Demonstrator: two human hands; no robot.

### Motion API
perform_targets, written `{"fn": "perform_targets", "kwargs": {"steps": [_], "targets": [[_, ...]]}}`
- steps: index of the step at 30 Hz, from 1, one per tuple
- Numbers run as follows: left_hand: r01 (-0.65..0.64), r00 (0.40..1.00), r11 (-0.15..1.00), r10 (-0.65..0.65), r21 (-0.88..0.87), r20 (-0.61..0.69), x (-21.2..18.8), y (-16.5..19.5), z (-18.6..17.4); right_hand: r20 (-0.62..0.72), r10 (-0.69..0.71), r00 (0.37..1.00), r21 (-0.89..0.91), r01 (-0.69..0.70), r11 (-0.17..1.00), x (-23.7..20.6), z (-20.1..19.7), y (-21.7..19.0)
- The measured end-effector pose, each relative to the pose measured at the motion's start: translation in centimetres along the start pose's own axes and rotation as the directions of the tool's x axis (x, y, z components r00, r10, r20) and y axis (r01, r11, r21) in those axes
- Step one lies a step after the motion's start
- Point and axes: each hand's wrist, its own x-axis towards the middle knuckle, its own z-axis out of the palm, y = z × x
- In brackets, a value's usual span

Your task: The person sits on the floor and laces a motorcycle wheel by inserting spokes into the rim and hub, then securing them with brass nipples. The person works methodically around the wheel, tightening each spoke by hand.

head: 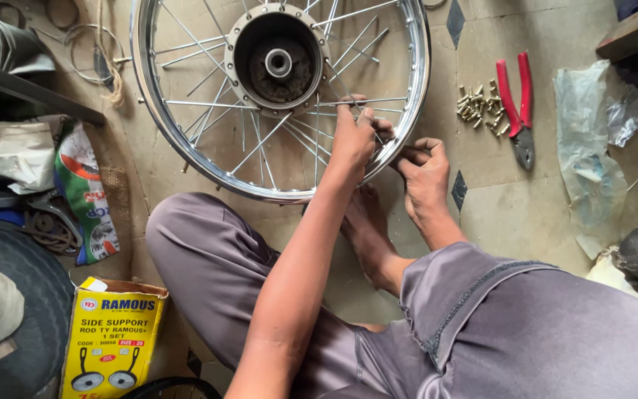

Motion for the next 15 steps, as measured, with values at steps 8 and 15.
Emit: {"fn": "perform_targets", "kwargs": {"steps": [8,15], "targets": [[0.034,0.999,0.999,-0.033,-0.029,0.037,-0.6,0.6,0.1,-0.029,-0.106,0.994,-0.193,0.098,0.976,-0.4,1.5,-0.8],[0.010,0.999,1.000,-0.009,-0.020,0.052,-0.4,0.1,-0.4,0.038,-0.125,0.991,-0.147,0.130,0.981,-1.6,1.7,-1.6]]}}
